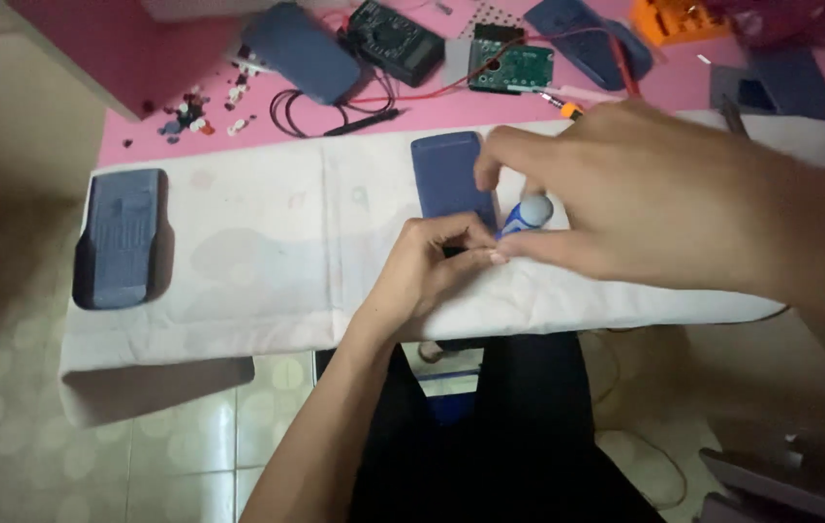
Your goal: Screwing the back case of a calculator using a small precision screwdriver
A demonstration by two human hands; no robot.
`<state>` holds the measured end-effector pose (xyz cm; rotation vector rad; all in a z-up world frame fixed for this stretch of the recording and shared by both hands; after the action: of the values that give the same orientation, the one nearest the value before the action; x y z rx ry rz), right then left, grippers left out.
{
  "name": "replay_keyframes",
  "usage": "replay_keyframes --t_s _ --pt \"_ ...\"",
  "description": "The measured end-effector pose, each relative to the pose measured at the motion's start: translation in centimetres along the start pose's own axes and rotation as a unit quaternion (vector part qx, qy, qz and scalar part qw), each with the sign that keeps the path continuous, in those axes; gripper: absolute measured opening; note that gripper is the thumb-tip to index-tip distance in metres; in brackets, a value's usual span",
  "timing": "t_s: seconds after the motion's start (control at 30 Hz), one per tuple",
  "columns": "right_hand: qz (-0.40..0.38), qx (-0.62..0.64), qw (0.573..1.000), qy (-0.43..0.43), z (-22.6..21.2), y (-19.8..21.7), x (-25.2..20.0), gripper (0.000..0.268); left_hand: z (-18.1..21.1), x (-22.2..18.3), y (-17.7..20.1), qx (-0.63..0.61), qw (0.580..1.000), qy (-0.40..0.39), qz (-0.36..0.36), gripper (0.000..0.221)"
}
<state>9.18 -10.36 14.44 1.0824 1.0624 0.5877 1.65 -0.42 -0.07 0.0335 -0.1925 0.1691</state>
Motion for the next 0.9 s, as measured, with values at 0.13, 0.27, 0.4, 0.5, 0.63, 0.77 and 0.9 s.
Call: replay_keyframes --t_s 0.13,0.27,0.4,0.5,0.63,0.77,0.9 --pt "0.256 0.066 0.937 0.229 1.2 -0.9 -2.2 0.019 0.3 -0.2 -0.1 -0.011 1.000 0.019 0.013 0.011" --pt "0.290 0.081 0.929 0.216 1.3 -1.9 -1.9 0.022 -0.6 0.0 0.0 -0.018 1.000 0.002 0.008 0.013" --pt "0.294 0.116 0.925 0.210 0.4 -2.1 -2.1 0.021 -0.9 -0.2 0.0 -0.016 1.000 -0.012 0.008 0.015" --pt "0.307 0.122 0.927 0.178 0.0 -2.1 -2.0 0.020 -0.6 -0.2 0.3 -0.019 1.000 -0.006 0.012 0.013" --pt "0.342 0.147 0.920 0.125 -0.4 -2.3 -2.2 0.017 -0.6 -0.1 0.3 -0.009 1.000 0.011 0.014 0.010" --pt "0.366 0.149 0.914 0.095 -0.4 -2.8 -2.2 0.019 -1.1 0.3 0.6 0.022 0.997 -0.073 0.004 0.013" --pt "0.410 0.150 0.898 0.057 -0.4 -3.7 -2.3 0.022 -0.3 0.2 0.6 0.021 0.998 -0.059 0.002 0.006"
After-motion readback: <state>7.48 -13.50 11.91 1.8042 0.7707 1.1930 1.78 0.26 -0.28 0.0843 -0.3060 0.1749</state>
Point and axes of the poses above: each hand's wrist, its own x-axis towards the middle knuckle, its own y-axis out of the back of the hand, z = x × y, the point moved 2 cm from there along x, towards the middle knuckle, and after that the axes turned 3 degrees about -x, right-handed, at the moved point
